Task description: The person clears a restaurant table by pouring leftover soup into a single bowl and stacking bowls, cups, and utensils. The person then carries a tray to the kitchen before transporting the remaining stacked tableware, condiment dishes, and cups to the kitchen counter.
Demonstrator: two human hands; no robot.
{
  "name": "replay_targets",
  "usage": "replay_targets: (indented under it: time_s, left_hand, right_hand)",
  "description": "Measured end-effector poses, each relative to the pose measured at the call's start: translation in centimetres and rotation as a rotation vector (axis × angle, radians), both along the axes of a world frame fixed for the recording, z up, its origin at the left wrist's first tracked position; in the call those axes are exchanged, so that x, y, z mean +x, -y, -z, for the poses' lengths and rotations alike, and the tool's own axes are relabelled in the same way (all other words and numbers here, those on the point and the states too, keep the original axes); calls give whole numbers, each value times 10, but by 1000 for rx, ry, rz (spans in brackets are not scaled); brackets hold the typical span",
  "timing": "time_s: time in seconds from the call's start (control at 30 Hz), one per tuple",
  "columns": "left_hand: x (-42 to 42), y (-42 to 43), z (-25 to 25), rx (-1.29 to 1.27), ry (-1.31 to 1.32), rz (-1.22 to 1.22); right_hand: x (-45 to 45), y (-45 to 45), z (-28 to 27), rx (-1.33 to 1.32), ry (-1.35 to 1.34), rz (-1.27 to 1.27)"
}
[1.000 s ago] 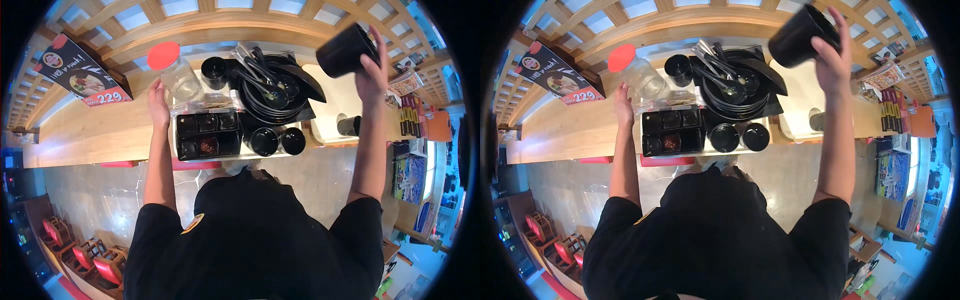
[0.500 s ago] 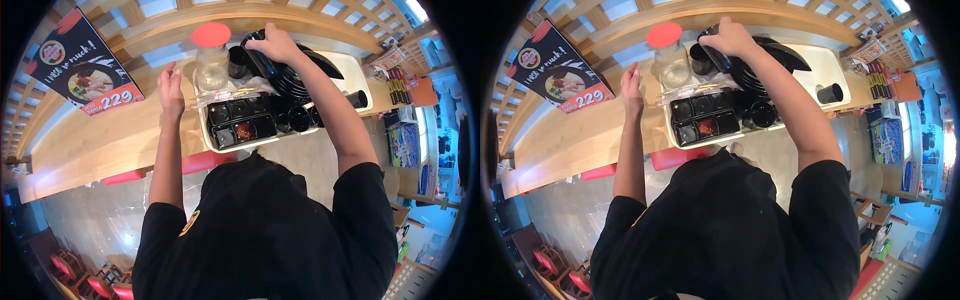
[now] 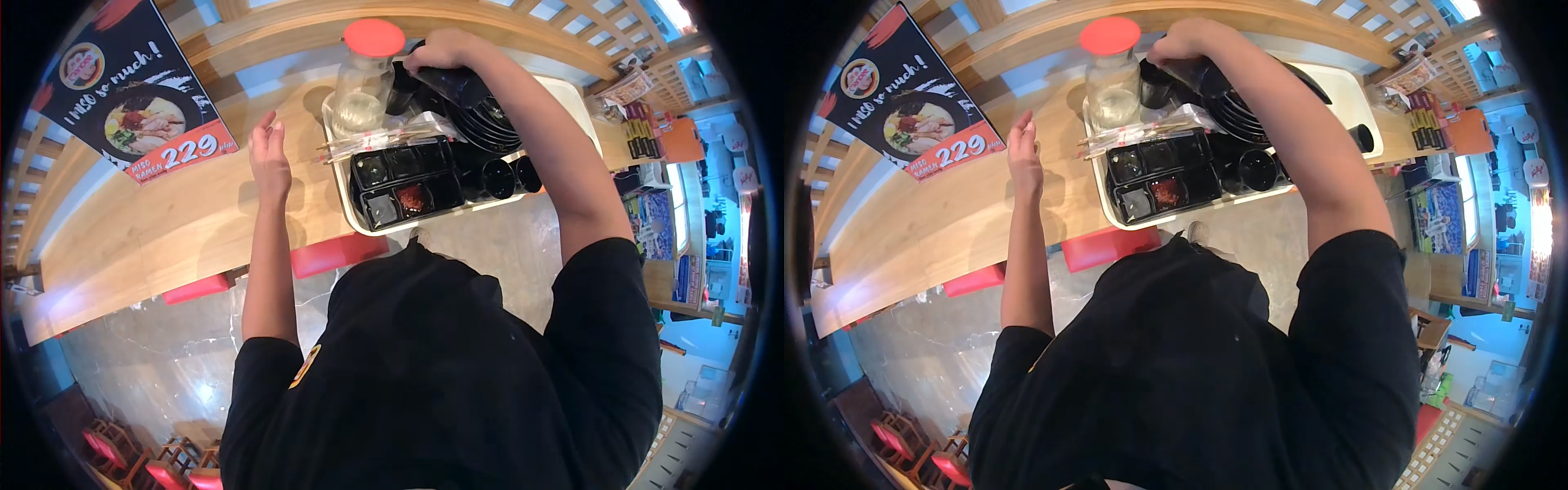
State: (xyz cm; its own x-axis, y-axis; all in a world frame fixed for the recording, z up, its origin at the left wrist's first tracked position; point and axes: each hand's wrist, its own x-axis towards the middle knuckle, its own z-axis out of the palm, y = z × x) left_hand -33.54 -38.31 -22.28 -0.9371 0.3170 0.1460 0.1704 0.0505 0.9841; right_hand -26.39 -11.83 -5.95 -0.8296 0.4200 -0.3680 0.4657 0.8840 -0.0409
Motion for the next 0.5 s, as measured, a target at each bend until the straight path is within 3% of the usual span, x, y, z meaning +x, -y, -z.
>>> replay_targets:
  time_s: [0.23, 0.27, 0.3, 0.4, 0.43, 0.5]
  left_hand:
    - [10, 3, 7, -19, -10, -32]
    - [15, 5, 1, -94, -124, -40]
    - [21, 4, -3, -164, -238, -51]
    - [51, -19, -16, -165, -523, 257]
    - [60, -33, -21, -142, -633, 407]
    - [70, -59, -25, -278, -787, 472]
  right_hand:
    - [-10, 1, -7, 97, 2, 75]
    - [1, 5, -6, 100, 6, 79]
    - [14, 11, -4, 145, -214, 85]
    - [55, 39, 4, 177, -754, -45]
    - [63, 40, 17, 133, -872, -31]
    - [74, 44, 37, 191, -1006, -75]
